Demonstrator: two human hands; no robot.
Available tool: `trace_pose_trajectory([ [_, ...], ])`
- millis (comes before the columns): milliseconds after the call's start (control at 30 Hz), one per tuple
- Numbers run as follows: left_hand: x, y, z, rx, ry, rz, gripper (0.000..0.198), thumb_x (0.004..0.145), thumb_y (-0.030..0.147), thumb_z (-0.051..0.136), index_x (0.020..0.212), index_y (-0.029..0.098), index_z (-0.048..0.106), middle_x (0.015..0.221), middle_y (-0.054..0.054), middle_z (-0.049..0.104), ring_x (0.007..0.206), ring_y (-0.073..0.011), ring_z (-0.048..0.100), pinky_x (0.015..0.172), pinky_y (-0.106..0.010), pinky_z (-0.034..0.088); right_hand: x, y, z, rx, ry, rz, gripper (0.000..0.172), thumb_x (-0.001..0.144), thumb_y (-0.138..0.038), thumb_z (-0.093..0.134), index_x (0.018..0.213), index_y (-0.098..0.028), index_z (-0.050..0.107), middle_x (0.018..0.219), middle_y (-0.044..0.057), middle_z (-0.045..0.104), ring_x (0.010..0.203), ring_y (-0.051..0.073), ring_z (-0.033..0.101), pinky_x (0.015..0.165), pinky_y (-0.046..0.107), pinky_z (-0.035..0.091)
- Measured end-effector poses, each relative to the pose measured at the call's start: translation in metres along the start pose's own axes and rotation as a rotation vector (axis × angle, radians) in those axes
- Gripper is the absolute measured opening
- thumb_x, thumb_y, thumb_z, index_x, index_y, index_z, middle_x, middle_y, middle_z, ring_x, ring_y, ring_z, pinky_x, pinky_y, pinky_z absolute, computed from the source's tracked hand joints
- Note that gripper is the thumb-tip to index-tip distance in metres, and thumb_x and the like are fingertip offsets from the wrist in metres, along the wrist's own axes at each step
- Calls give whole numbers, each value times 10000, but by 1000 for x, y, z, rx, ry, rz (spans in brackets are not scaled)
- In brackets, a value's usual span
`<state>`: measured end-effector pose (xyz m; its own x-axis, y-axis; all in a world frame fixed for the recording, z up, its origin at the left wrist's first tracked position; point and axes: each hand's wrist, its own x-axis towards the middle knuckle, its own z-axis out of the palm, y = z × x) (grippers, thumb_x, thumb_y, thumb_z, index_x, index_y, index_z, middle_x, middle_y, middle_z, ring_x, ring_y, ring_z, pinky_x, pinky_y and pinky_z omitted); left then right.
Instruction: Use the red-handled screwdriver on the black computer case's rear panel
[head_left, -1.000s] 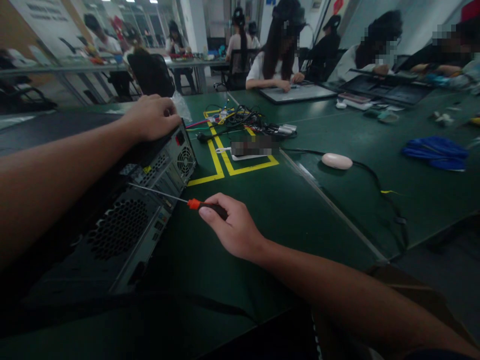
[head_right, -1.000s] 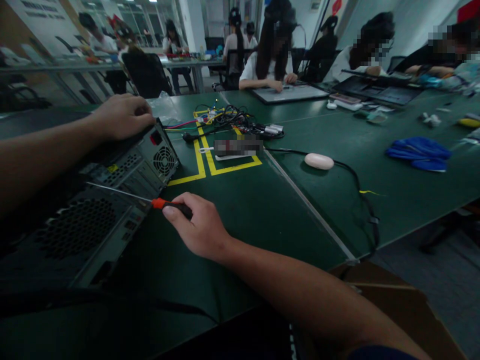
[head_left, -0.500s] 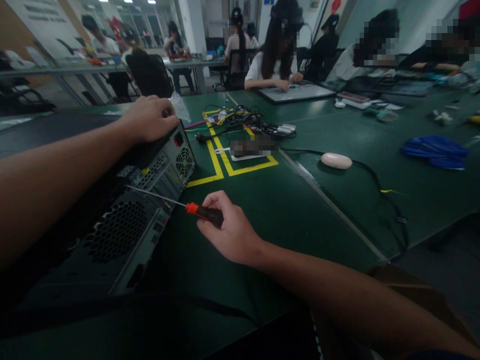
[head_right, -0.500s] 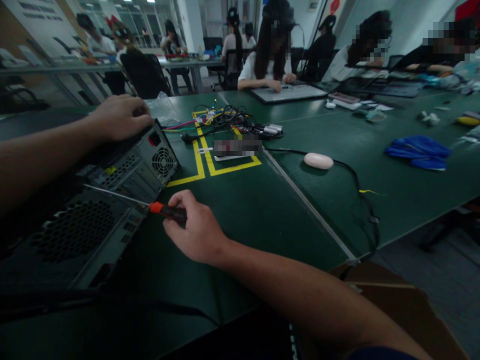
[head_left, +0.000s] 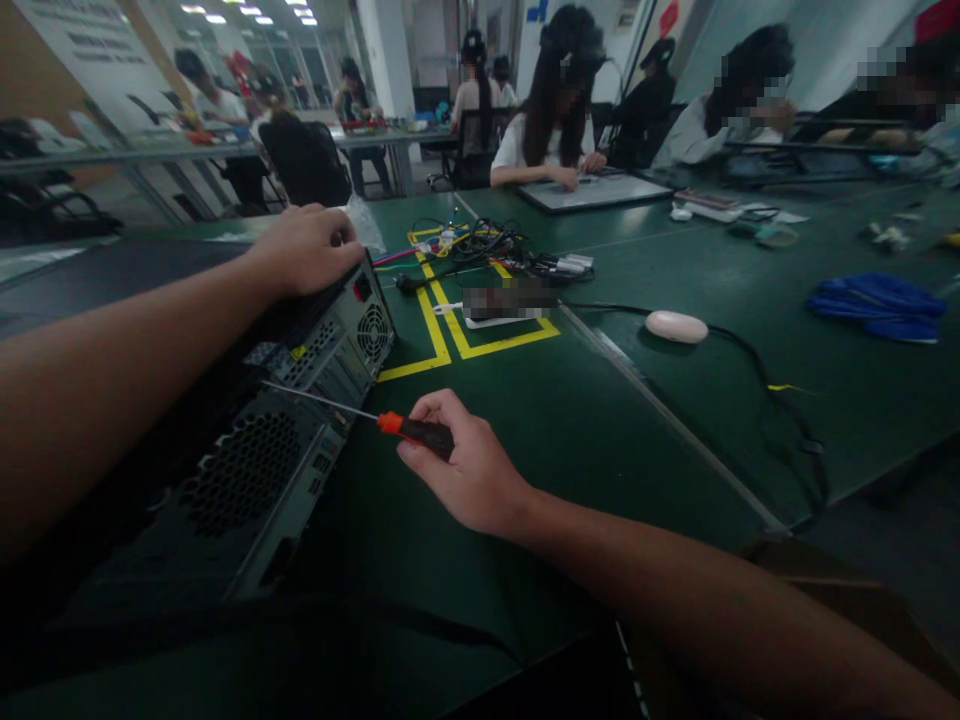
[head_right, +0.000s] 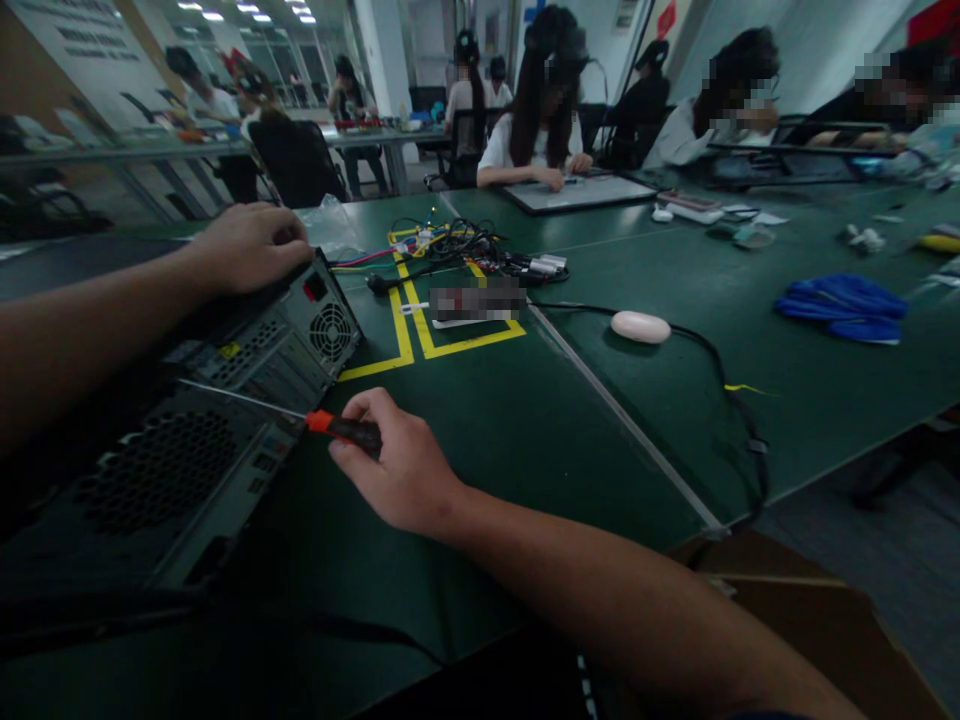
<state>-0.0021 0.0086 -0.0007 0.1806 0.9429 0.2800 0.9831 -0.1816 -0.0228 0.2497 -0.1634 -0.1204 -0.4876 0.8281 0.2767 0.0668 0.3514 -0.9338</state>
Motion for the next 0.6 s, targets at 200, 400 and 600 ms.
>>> trace_pose_trajectory([
  [200, 0, -1, 0, 32, 4, 25, 504, 897, 447, 413, 1090, 100, 723, 1073, -179, 677, 1043, -328, 612, 1016, -475, 477, 0, -3, -1, 19, 10, 0, 168, 933, -271, 669, 1047, -230, 552, 838, -37, 588, 689, 140, 547, 699, 296, 437],
  [400, 1, -1, 1, 59, 17, 40, 504, 906, 459, 392, 1061, 107, 718, 1047, -180, 673, 1028, -318, 612, 992, -450, 489, 0, -4, -3, -26, 15, 19, 197, 937, -355, 696, 1036, -232, 578, 855, -24, 615, 719, 156, 556, 715, 308, 437],
  [600, 3, -3, 1, 44, 1, 21, 469, 893, 467, 415, 1038, 132, 710, 1045, -159, 664, 1024, -308, 599, 1000, -449, 481, 0, -5, -4, -51, 64, -2, 186, 967, -386, 691, 1030, -213, 668, 916, 6, 667, 782, 163, 587, 756, 311, 447],
])
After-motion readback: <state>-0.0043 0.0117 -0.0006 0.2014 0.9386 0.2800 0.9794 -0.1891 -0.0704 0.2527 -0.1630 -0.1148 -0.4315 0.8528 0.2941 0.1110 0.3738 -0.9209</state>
